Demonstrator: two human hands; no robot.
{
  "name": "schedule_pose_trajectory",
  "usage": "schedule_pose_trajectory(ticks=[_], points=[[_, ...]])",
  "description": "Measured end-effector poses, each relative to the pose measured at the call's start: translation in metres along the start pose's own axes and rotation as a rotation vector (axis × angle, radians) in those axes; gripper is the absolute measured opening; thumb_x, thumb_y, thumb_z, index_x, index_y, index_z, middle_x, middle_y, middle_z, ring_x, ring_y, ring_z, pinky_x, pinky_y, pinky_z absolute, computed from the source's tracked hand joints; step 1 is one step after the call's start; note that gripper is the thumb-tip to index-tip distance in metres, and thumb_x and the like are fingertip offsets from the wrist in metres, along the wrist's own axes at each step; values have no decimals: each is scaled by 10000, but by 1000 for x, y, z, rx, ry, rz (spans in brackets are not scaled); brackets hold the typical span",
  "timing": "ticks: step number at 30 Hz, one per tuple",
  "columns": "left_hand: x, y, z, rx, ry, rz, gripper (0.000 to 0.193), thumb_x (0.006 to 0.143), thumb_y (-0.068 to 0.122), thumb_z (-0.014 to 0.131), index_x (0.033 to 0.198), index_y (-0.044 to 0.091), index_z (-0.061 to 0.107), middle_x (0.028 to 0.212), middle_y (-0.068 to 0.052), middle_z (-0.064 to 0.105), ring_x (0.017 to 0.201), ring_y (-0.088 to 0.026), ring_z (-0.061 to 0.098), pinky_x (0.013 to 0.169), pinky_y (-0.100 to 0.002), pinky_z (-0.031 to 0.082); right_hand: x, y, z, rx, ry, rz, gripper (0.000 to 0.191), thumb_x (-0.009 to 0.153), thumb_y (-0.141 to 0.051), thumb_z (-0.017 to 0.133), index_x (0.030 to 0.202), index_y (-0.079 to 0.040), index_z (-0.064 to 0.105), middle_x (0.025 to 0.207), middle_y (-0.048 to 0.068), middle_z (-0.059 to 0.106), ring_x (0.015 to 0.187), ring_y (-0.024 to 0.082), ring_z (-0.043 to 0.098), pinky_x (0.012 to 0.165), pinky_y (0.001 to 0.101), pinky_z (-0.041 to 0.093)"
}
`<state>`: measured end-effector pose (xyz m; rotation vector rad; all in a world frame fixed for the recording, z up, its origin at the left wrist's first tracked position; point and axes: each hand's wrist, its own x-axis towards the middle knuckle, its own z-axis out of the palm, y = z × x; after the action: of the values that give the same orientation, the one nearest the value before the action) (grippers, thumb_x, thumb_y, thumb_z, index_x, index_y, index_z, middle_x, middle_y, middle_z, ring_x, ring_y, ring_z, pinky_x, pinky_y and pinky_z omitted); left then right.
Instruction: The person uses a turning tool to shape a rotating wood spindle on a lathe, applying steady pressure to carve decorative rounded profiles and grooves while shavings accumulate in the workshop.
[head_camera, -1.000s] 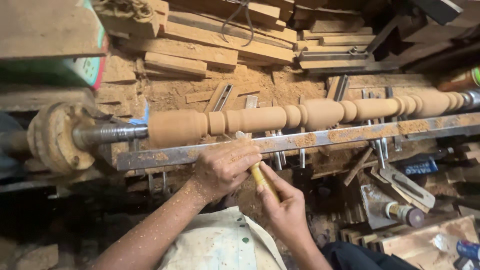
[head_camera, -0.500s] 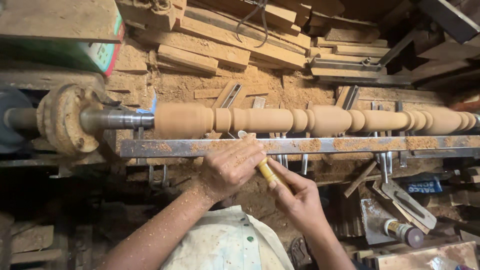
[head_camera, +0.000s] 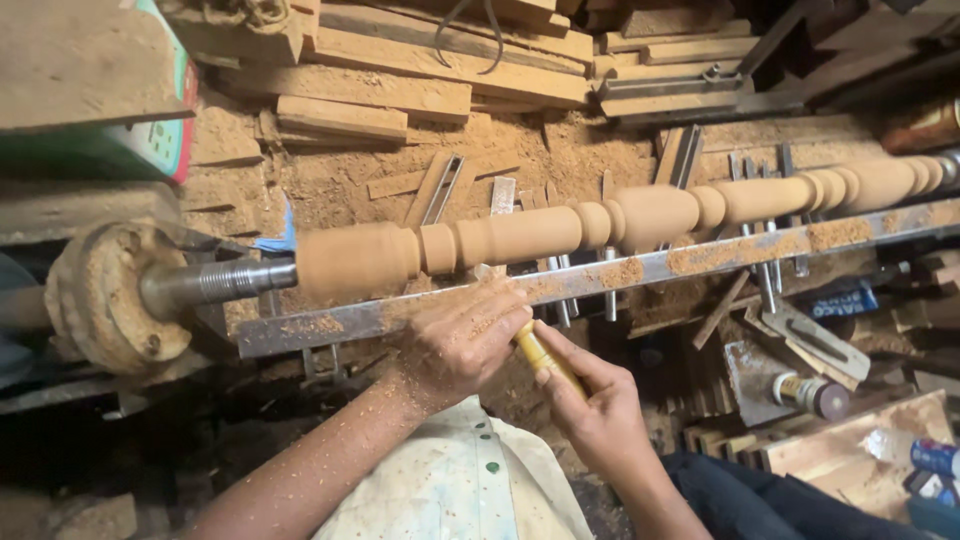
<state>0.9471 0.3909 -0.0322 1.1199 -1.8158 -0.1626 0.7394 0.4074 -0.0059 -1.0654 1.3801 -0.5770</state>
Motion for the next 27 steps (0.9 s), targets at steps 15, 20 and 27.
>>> schedule_pose_trajectory(ticks=[15, 20, 27], points=[[-8, -17, -22, -139, -92, 82, 238, 784, 45, 688, 1017, 29, 735, 1123, -146, 739, 1144, -346, 713, 984, -413, 589, -35, 10, 105, 127, 373, -132, 496, 929, -16, 604, 1424, 6, 596, 1203, 110, 738, 941, 105, 650, 790, 232, 530], [-7, -17, -27, -166, -150, 138, 208, 819, 102, 724, 1012, 27, 715, 1134, -136, 730, 1172, -346, 702, 1036, -435, 564, -41, 15, 138, 168, 487, -287, 479, 984, -18, 581, 1458, 38, 539, 1273, 128, 689, 1057, 111, 641, 881, 234, 530], [-1, -11, -28, -189, -129, 120, 217, 815, 84, 716, 1018, 9, 709, 1138, -155, 713, 1170, -355, 697, 1030, -435, 565, -38, 17, 120, 199, 404, -289, 488, 963, -21, 587, 1444, 43, 537, 1301, 133, 696, 1102, 127, 654, 931, 241, 536]])
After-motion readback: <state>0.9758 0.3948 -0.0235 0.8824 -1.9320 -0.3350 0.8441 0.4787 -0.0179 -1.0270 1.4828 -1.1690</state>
